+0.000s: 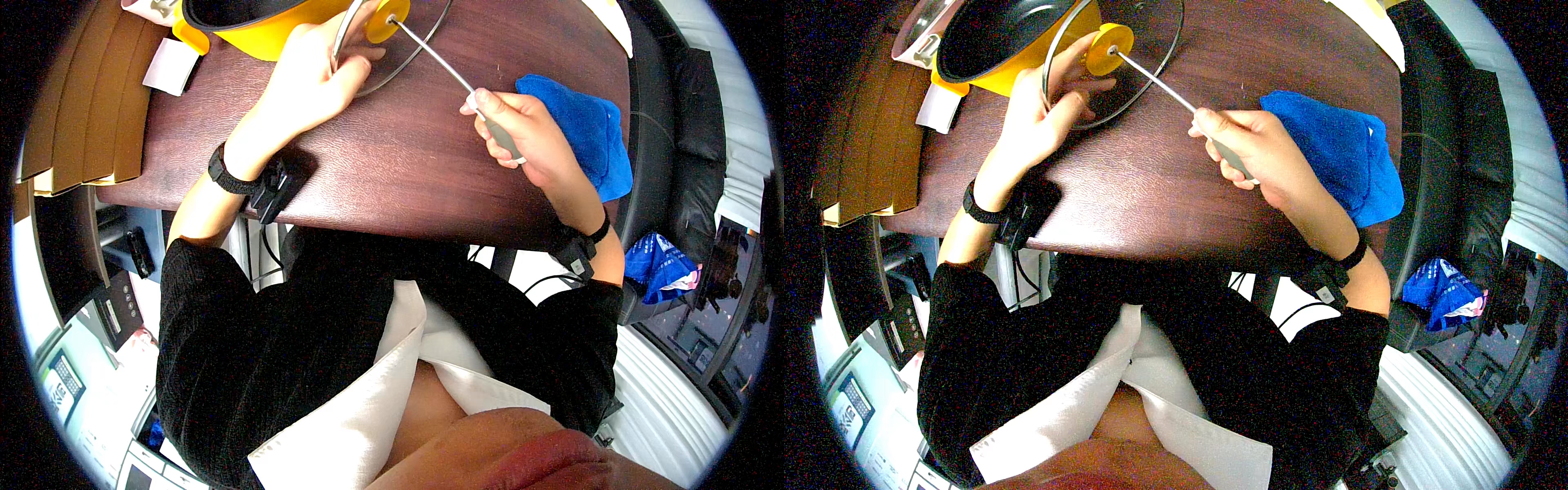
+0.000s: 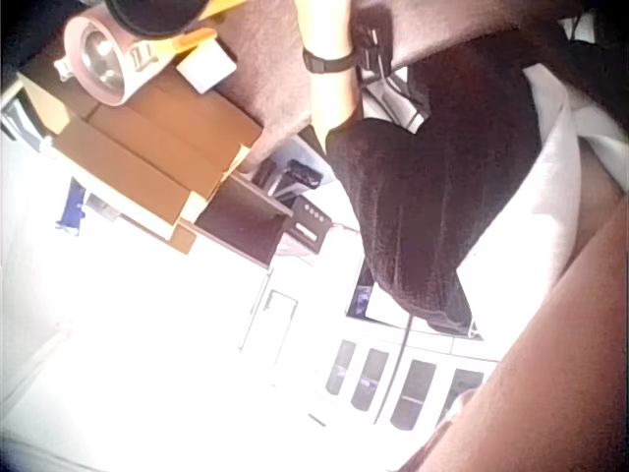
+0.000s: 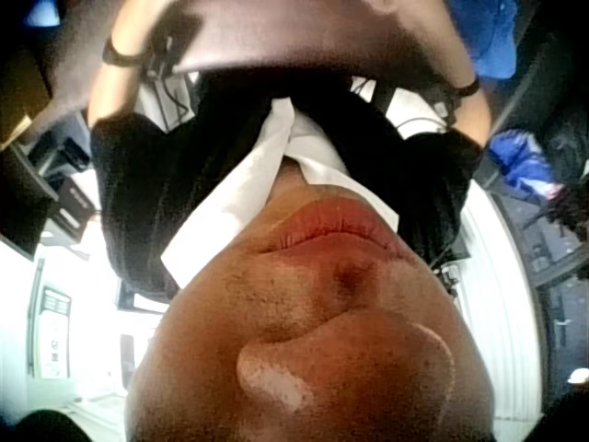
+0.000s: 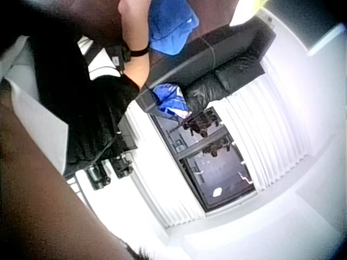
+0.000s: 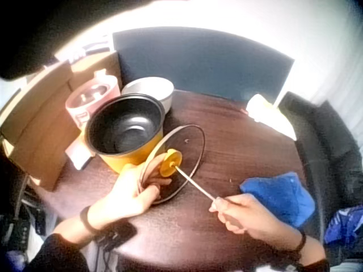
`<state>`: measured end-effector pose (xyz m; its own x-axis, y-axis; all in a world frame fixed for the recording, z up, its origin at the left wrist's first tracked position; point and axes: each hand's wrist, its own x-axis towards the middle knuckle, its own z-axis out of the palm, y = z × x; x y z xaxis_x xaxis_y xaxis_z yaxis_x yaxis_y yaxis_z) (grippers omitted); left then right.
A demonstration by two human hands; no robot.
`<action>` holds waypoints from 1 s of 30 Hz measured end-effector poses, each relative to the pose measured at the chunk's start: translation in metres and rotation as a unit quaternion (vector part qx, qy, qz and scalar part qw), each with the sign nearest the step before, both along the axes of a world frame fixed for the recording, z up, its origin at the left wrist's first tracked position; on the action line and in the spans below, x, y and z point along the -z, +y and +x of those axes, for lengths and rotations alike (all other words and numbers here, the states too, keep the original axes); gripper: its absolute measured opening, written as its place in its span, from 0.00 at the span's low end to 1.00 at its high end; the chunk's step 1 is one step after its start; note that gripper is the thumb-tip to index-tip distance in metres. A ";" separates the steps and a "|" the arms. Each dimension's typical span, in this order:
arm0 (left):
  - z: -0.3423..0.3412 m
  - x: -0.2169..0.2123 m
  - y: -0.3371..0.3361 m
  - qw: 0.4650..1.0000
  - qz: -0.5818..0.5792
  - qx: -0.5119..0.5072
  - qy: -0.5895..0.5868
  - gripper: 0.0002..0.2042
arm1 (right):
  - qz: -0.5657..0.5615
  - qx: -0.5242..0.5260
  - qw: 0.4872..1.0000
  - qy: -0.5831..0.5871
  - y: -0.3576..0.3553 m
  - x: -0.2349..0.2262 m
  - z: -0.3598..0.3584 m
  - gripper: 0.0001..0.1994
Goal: The person assembles a pot lid by attaching a yellow plastic knob to a glass lid using a screwdriver. They wipe the knob with a blue cloth, align the parts, and tighten the screw to secure the knob.
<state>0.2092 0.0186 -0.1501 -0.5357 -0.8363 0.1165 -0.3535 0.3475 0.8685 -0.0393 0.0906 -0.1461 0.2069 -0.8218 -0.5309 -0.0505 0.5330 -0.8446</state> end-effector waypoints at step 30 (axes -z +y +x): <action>0.001 0.006 -0.005 0.991 0.060 -0.011 0.120 0.25 | -0.324 -0.024 0.873 0.362 0.012 0.000 -0.005 0.14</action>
